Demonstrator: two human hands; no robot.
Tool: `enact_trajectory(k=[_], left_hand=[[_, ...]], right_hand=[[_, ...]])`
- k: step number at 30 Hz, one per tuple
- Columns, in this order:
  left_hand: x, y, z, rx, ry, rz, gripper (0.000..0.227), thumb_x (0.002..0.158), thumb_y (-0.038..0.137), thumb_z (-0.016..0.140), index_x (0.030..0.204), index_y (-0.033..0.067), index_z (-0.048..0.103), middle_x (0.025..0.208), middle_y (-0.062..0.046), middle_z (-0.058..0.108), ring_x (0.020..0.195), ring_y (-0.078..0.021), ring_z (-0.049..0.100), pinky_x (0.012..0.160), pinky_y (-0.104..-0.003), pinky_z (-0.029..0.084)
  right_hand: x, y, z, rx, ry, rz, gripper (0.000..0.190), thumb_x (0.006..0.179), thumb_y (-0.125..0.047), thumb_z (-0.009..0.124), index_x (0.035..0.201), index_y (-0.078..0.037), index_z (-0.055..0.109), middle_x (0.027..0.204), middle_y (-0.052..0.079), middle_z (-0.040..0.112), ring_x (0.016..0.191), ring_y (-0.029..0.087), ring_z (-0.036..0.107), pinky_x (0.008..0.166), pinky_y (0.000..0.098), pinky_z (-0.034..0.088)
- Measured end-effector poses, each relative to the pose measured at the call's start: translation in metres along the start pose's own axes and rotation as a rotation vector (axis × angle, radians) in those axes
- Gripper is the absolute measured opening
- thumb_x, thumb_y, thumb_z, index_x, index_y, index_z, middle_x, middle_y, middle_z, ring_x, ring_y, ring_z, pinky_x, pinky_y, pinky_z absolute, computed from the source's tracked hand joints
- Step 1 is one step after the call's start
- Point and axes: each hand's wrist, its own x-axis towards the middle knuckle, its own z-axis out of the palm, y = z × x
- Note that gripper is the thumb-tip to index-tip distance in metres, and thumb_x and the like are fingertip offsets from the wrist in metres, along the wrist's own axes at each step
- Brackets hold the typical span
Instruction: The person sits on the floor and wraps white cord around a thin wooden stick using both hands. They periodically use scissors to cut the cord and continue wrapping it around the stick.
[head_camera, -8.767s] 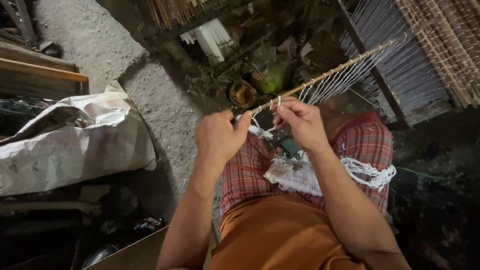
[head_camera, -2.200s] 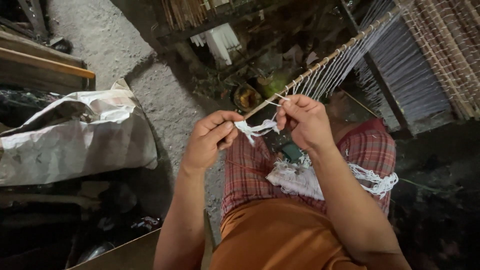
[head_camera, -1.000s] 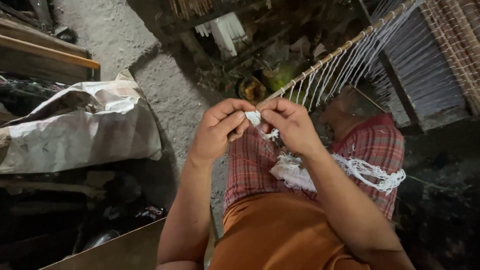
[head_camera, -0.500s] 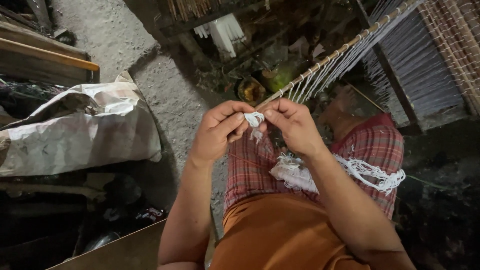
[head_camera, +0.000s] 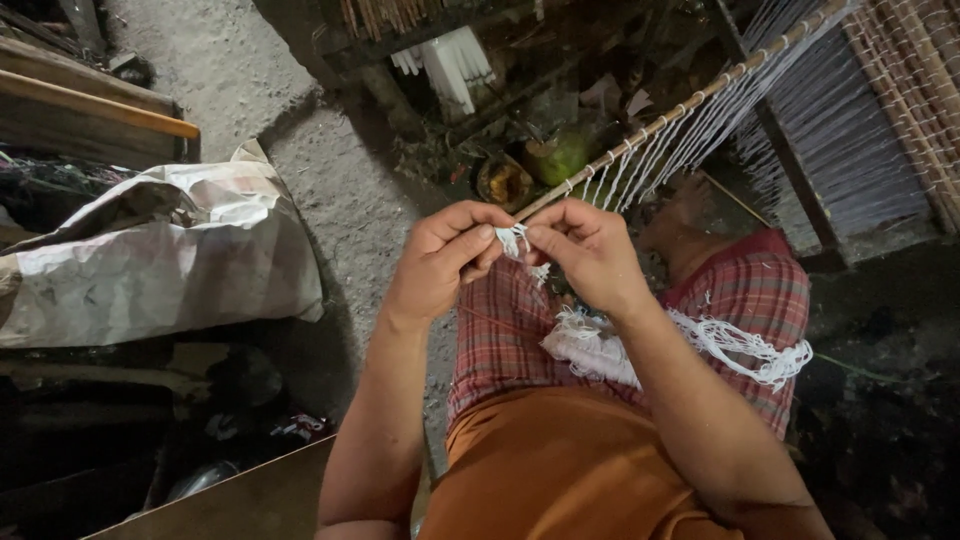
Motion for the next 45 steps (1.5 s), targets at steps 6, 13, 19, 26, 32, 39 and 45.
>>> enact_trajectory(k=[6, 13, 19, 26, 32, 39, 45], left_hand=[[0.000, -0.001, 0.000, 0.029, -0.008, -0.002, 0.019, 0.103, 0.001, 0.056, 0.117, -0.0077, 0.065, 0.064, -0.012, 0.053, 0.052, -0.0109, 0.039, 0.044, -0.020, 0.032], [0.000, -0.002, 0.001, -0.004, -0.004, -0.015, 0.018, 0.102, 0.002, 0.057, 0.117, -0.0068, 0.063, 0.065, -0.012, 0.053, 0.054, -0.0110, 0.042, 0.044, -0.019, 0.033], [0.001, -0.004, -0.001, -0.041, 0.002, -0.019, 0.016, 0.101, 0.001, 0.058, 0.115, -0.0061, 0.062, 0.064, -0.011, 0.051, 0.054, -0.0115, 0.042, 0.043, -0.020, 0.033], [-0.001, -0.003, -0.001, -0.045, 0.002, -0.004, 0.017, 0.102, 0.001, 0.057, 0.116, -0.0065, 0.062, 0.064, -0.011, 0.050, 0.054, -0.0117, 0.042, 0.044, -0.020, 0.033], [-0.004, -0.002, 0.000, -0.036, 0.011, -0.003, 0.021, 0.103, 0.001, 0.056, 0.120, -0.0094, 0.063, 0.066, -0.011, 0.053, 0.060, -0.0117, 0.045, 0.047, -0.020, 0.035], [-0.004, -0.003, 0.001, -0.017, -0.001, 0.003, 0.023, 0.103, -0.001, 0.055, 0.122, -0.0105, 0.064, 0.066, -0.012, 0.054, 0.059, -0.0121, 0.043, 0.047, -0.021, 0.035], [-0.004, -0.010, -0.004, -0.022, 0.015, 0.007, 0.025, 0.102, 0.000, 0.057, 0.123, -0.0099, 0.064, 0.065, -0.012, 0.055, 0.058, -0.0117, 0.043, 0.047, -0.021, 0.035]], right_hand=[[0.001, 0.003, -0.001, 0.146, 0.057, 0.046, 0.011, 0.103, -0.001, 0.059, 0.094, 0.006, 0.063, 0.070, 0.017, 0.068, 0.058, 0.019, 0.070, 0.052, 0.0305, 0.059], [-0.003, 0.010, 0.001, 0.217, 0.176, 0.111, 0.016, 0.107, -0.005, 0.054, 0.096, 0.005, 0.059, 0.078, 0.020, 0.068, 0.060, 0.023, 0.071, 0.051, 0.0343, 0.063], [-0.003, 0.023, -0.005, 0.505, 0.207, 0.249, 0.016, 0.104, -0.005, 0.057, 0.099, 0.009, 0.063, 0.075, 0.021, 0.066, 0.054, 0.026, 0.071, 0.047, 0.0373, 0.063], [-0.006, 0.018, -0.006, 0.375, 0.098, 0.316, 0.013, 0.096, 0.000, 0.068, 0.101, 0.011, 0.069, 0.074, 0.020, 0.070, 0.056, 0.023, 0.072, 0.050, 0.0337, 0.064], [-0.003, 0.022, -0.011, 0.265, 0.149, 0.232, 0.011, 0.094, 0.003, 0.070, 0.097, 0.013, 0.068, 0.074, 0.026, 0.070, 0.057, 0.028, 0.073, 0.052, 0.0385, 0.065], [-0.002, 0.025, -0.009, 0.330, 0.229, 0.232, 0.014, 0.103, -0.008, 0.058, 0.099, 0.004, 0.063, 0.063, 0.022, 0.066, 0.047, 0.028, 0.069, 0.043, 0.0358, 0.060], [-0.008, 0.007, -0.002, 0.391, 0.165, 0.205, 0.017, 0.103, -0.011, 0.057, 0.096, 0.003, 0.065, 0.054, 0.017, 0.059, 0.041, 0.017, 0.060, 0.038, 0.0279, 0.052]])
